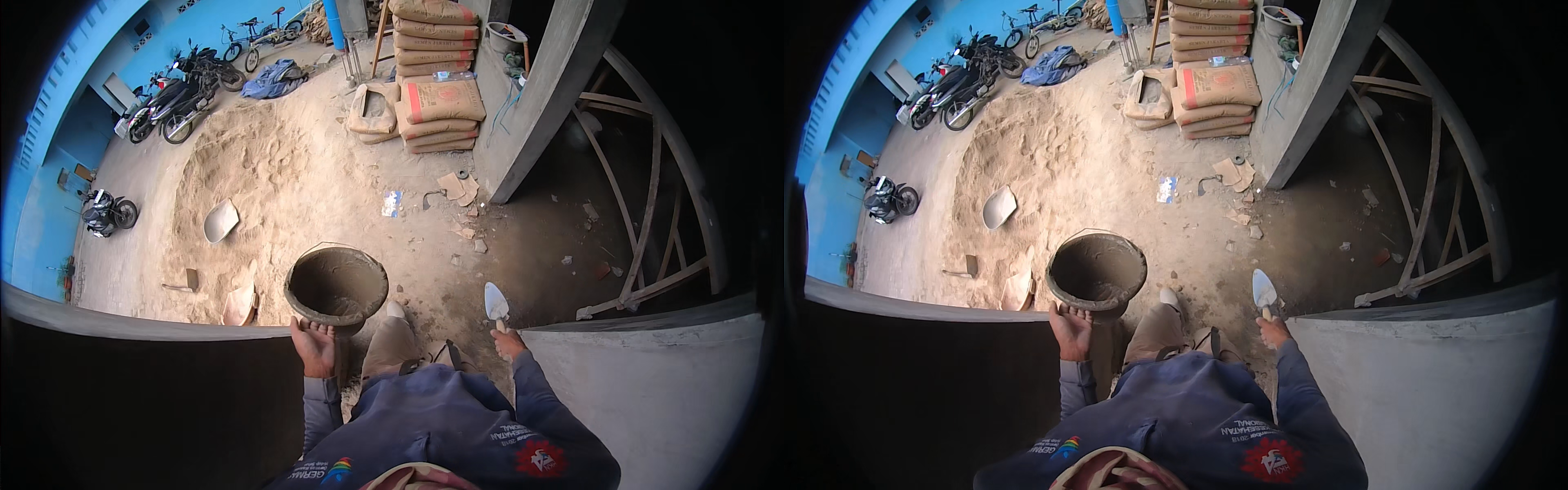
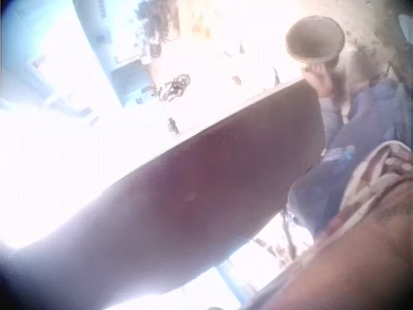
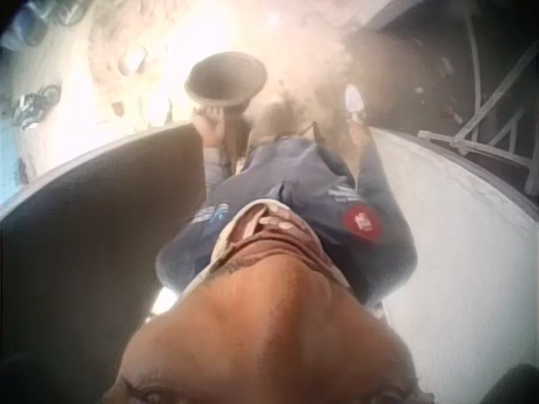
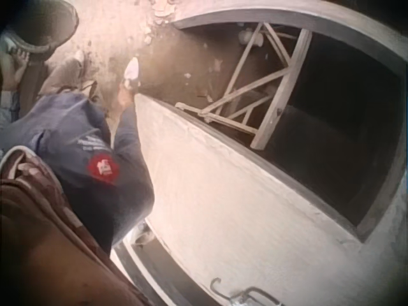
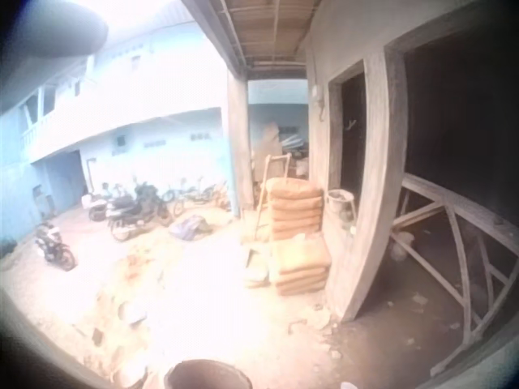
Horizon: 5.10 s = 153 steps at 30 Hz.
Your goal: The person smooths a freshly plastered wall corner using a sponge and trowel, then scoops cement from a bag into a bucket and adds water to mix. The person works on the wall corner and prepares a cement mixture.
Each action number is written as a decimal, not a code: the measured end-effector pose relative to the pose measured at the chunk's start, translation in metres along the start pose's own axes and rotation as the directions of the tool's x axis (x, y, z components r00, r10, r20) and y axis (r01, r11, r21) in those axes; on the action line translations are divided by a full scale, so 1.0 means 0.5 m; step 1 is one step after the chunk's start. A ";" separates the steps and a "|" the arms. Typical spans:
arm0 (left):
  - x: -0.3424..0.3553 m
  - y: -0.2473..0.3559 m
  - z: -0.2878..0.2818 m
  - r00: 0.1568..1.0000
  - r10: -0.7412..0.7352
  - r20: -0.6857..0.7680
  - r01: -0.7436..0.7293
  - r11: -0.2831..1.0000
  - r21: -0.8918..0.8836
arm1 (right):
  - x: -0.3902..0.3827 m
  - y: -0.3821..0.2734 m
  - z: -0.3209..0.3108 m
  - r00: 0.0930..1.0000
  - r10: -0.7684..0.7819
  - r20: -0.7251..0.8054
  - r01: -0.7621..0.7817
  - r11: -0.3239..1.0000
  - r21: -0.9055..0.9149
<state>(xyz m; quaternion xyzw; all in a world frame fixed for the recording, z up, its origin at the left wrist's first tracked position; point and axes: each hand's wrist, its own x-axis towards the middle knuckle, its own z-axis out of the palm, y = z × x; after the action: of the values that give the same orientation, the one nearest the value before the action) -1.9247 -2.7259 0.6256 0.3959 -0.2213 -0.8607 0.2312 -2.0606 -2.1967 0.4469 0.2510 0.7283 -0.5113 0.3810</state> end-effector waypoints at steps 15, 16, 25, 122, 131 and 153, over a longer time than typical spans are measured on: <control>0.961 -0.014 0.375 0.962 -0.052 0.267 0.032 0.997 0.077 | 0.576 -1.310 0.645 0.611 -0.712 0.345 0.704 0.689 0.175; 1.028 0.018 0.426 0.959 -0.068 0.275 0.044 0.995 0.093 | 0.631 -1.377 0.660 0.573 -0.752 0.326 0.760 0.637 0.131; 1.666 0.023 0.803 0.890 -0.286 0.356 0.175 0.934 0.311 | 0.965 -1.768 0.708 0.542 -0.840 0.004 0.830 0.535 -0.157; 3.600 -0.186 1.369 0.574 -0.794 -0.198 0.371 0.037 0.928 | 2.560 -2.351 1.123 0.802 -0.067 -0.594 0.022 0.996 -0.083; 3.561 -0.176 1.428 0.756 -0.654 -0.029 0.127 0.103 0.987 | 2.498 -2.377 1.148 0.673 -0.180 -0.717 0.186 0.980 -0.071; 3.413 -0.237 1.501 0.857 -0.512 0.061 -0.011 0.100 0.995 | 2.458 -2.375 1.017 0.771 -0.236 -0.591 0.209 0.971 -0.115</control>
<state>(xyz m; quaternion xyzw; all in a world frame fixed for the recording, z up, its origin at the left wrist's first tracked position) -3.5286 -3.4611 0.0124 0.2969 -0.6924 -0.5917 -0.2871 -3.5228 -3.1193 0.0118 0.3039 0.8464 -0.4313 0.0725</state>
